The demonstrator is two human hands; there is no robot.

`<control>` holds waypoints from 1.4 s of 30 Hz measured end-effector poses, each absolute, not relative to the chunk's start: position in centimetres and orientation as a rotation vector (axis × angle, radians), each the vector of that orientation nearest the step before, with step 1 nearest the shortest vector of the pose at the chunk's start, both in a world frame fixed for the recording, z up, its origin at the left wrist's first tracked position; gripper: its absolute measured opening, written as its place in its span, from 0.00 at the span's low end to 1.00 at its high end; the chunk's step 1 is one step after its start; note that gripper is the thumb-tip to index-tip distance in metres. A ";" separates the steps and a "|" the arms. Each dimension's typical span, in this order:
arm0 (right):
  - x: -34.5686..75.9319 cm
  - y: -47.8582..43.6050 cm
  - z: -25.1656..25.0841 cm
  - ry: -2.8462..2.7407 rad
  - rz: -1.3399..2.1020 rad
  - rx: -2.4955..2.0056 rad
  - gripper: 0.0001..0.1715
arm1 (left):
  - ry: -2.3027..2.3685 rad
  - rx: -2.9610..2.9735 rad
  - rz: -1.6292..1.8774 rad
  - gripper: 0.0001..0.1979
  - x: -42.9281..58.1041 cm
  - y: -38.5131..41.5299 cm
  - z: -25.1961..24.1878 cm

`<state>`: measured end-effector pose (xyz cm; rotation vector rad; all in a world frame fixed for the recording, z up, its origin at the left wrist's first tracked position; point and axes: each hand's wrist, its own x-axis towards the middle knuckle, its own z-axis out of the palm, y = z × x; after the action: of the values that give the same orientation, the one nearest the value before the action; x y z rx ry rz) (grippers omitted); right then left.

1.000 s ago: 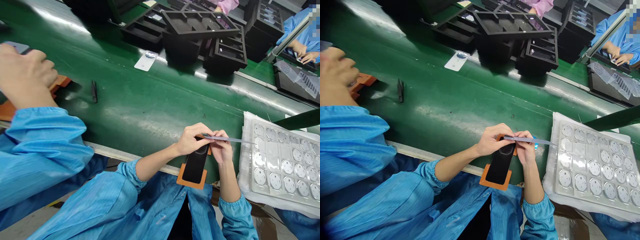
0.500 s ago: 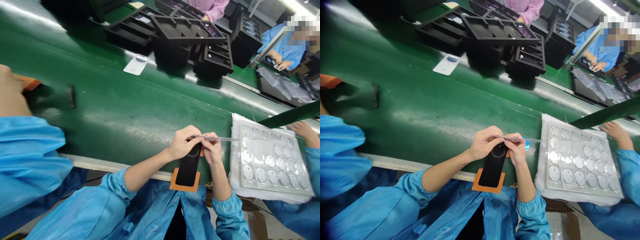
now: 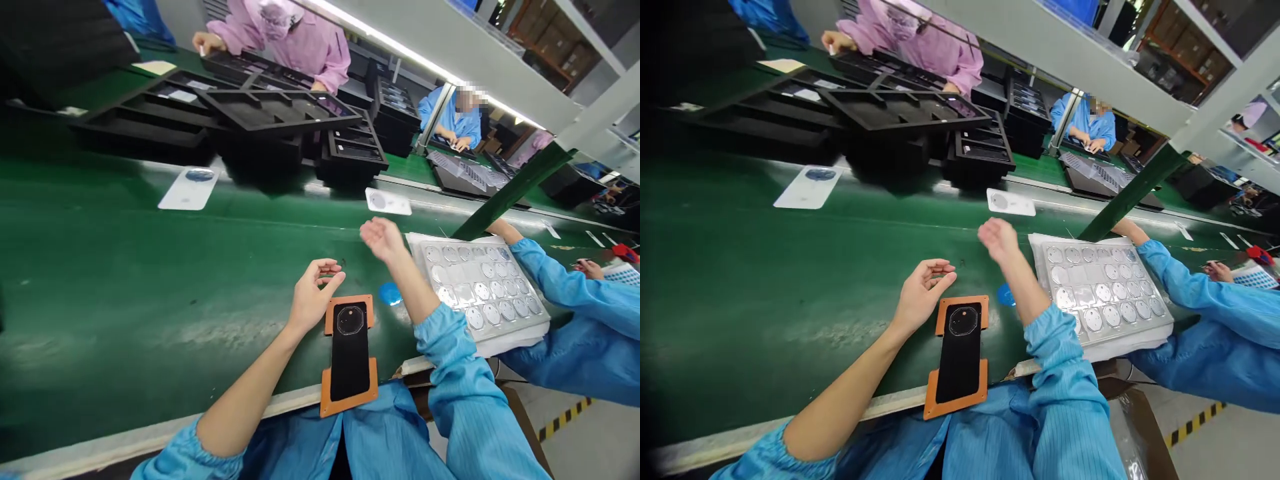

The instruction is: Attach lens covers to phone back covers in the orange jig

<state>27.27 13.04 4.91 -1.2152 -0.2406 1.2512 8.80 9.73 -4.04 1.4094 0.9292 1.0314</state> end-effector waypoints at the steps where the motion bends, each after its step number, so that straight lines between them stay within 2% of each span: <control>1: 26.4 11.6 4.0 -0.228 1.294 -1.248 0.05 | 0.944 1.465 0.994 0.21 8.7 9.9 -4.2; 3: 25.1 7.4 2.6 -0.229 1.359 -1.285 0.05 | 0.962 1.618 0.884 0.20 8.5 10.1 -4.5; 6: 26.0 0.2 2.9 -0.572 1.371 -1.238 0.14 | 0.907 1.928 0.607 0.20 8.1 10.2 -5.1; 9: 31.2 -6.2 5.1 -1.065 1.013 -1.507 0.17 | 0.801 2.197 0.292 0.20 7.8 10.1 -5.8; 13: 40.9 -12.9 6.3 -1.316 0.225 -2.250 0.16 | 0.730 2.277 0.159 0.22 7.8 10.0 -6.1; 15: 44.8 -15.3 5.7 -1.296 0.131 -2.535 0.14 | 0.713 2.273 0.146 0.24 7.8 10.0 -6.0; 18: 48.3 -16.8 4.3 -1.227 0.138 -2.664 0.17 | 0.698 2.276 0.132 0.24 7.7 10.2 -5.9; 23: 50.1 -15.1 2.5 -1.160 0.142 -2.674 0.25 | 0.731 2.270 0.100 0.26 7.8 10.3 -5.8; 30: 49.5 -14.1 3.6 -1.100 0.029 -2.638 0.24 | 0.750 2.167 0.175 0.29 6.8 10.7 -5.7; 33: 45.4 -14.2 4.6 -1.174 -0.019 -2.429 0.21 | 0.712 2.084 0.234 0.25 6.3 11.0 -5.6; 36: 38.8 -12.7 4.3 -1.312 0.172 -2.039 0.24 | 0.673 2.081 0.276 0.21 6.4 10.9 -5.4; 38: 33.8 -10.9 3.0 -1.440 0.261 -1.889 0.22 | 0.641 2.078 0.323 0.19 6.6 10.8 -5.4; 40: 29.1 -9.0 1.0 -1.606 0.228 -1.763 0.14 | 0.634 2.057 0.348 0.17 6.7 10.9 -5.5; 42: 25.5 -7.3 -1.5 -1.752 0.184 -1.636 0.14 | 0.628 2.039 0.369 0.15 6.6 10.9 -5.6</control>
<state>25.54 -7.27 -1.50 -1.6362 -1.7516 0.1844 6.64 10.85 -5.58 2.0392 0.6284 0.3693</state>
